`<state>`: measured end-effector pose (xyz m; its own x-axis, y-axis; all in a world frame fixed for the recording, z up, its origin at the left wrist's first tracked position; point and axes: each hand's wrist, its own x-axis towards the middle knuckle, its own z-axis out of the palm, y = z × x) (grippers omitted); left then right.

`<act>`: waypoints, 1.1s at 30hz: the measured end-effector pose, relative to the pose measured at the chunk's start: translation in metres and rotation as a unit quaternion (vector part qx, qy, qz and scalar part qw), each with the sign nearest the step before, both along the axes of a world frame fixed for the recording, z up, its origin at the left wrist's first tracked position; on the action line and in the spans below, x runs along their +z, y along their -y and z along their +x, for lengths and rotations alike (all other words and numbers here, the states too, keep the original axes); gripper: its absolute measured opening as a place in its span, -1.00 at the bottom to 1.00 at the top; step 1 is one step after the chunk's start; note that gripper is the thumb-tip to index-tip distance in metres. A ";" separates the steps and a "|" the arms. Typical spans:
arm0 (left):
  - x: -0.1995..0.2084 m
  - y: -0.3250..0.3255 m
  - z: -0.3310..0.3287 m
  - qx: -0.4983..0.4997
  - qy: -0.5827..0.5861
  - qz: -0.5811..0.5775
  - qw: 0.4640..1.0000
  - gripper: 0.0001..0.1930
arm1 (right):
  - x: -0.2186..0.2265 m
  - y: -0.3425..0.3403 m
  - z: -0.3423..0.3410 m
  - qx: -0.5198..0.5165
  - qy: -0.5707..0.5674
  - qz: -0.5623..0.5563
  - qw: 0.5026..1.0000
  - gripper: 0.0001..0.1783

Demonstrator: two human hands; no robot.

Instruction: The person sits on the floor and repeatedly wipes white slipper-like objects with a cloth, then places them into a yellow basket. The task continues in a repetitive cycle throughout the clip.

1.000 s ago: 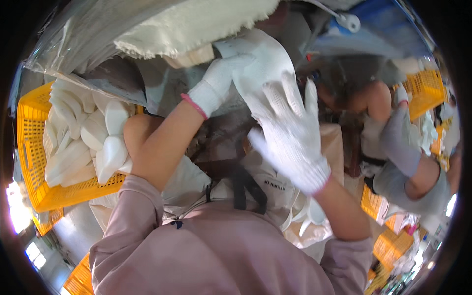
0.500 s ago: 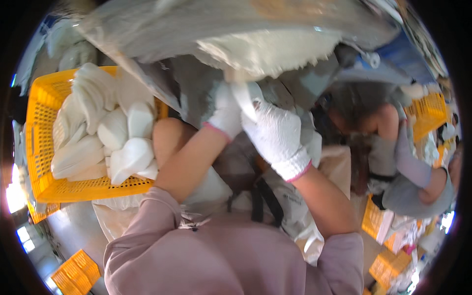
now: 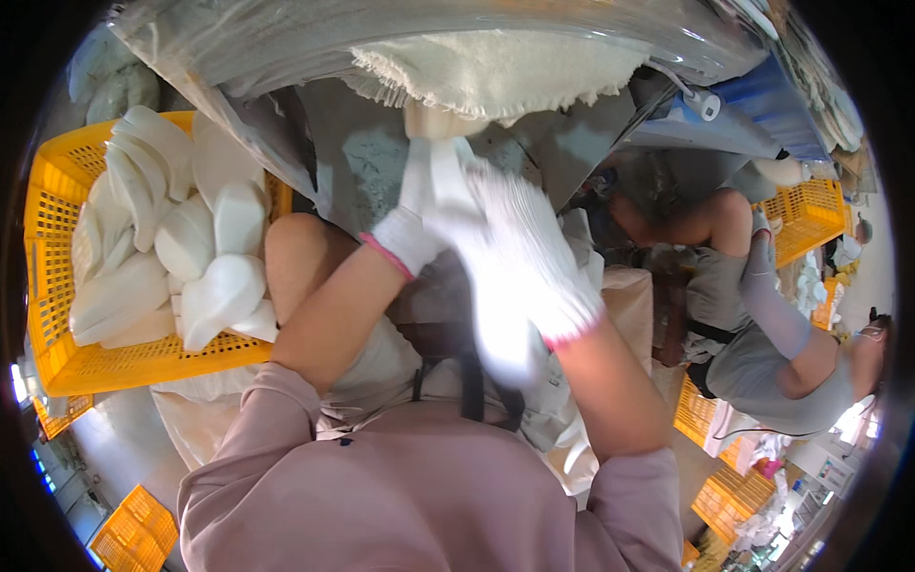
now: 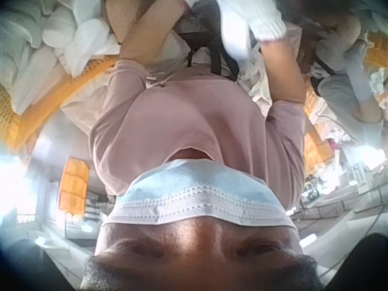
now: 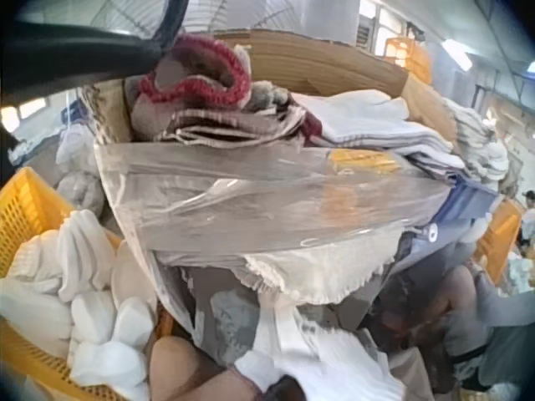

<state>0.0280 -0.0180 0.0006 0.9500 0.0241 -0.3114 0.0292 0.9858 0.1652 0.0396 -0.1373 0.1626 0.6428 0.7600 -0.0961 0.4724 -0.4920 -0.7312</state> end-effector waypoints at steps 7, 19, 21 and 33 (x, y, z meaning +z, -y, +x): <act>0.020 -0.017 0.012 0.080 -0.008 0.032 0.996 -0.33 | 0.009 -0.020 0.009 0.000 -0.394 0.045 0.918 -0.66; 0.057 -0.001 -0.024 0.001 -0.137 -0.022 0.990 -0.14 | 0.020 0.028 -0.072 -0.042 0.023 -0.052 0.997 -0.47; 0.052 0.008 -0.021 0.023 -0.100 -0.064 0.993 -0.04 | 0.012 0.032 -0.082 -0.112 0.085 -0.093 0.986 -0.50; -0.043 -0.027 0.021 0.166 0.077 0.271 0.945 -0.31 | -0.014 -0.017 -0.021 -0.078 0.194 0.029 0.977 -0.53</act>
